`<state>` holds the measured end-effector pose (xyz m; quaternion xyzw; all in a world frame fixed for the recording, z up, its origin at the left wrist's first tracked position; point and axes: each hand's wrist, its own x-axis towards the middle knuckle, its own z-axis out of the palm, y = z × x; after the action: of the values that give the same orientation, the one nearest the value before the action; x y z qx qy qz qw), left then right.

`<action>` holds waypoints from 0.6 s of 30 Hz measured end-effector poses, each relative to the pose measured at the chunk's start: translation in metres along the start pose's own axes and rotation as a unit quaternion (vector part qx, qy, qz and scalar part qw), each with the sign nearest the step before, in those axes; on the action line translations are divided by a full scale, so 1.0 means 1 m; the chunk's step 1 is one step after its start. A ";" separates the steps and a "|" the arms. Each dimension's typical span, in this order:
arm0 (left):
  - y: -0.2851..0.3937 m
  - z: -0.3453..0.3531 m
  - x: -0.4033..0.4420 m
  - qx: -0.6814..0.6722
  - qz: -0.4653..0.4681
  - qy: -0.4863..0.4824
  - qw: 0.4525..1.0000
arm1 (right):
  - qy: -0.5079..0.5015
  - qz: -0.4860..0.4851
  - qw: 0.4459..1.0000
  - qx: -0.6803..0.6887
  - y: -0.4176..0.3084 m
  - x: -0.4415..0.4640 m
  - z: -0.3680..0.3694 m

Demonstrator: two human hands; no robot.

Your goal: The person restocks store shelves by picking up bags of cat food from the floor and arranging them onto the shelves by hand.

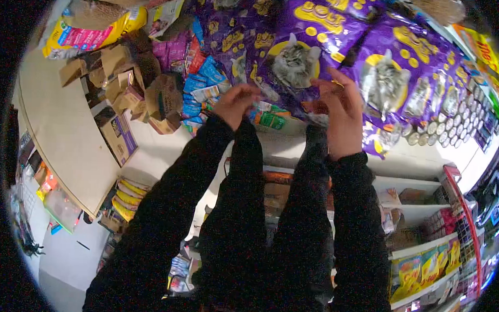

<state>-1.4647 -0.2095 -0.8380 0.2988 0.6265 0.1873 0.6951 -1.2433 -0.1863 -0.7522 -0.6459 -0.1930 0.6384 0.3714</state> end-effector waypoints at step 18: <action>-0.140 -0.154 0.388 0.647 -0.023 0.055 0.760 | -0.198 -0.068 0.978 -0.022 0.103 0.177 0.134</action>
<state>-1.5760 -0.0406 -1.2294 0.6519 0.6427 -0.2624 0.3051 -1.3766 -0.0940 -0.9355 -0.5003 -0.3202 0.7222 0.3545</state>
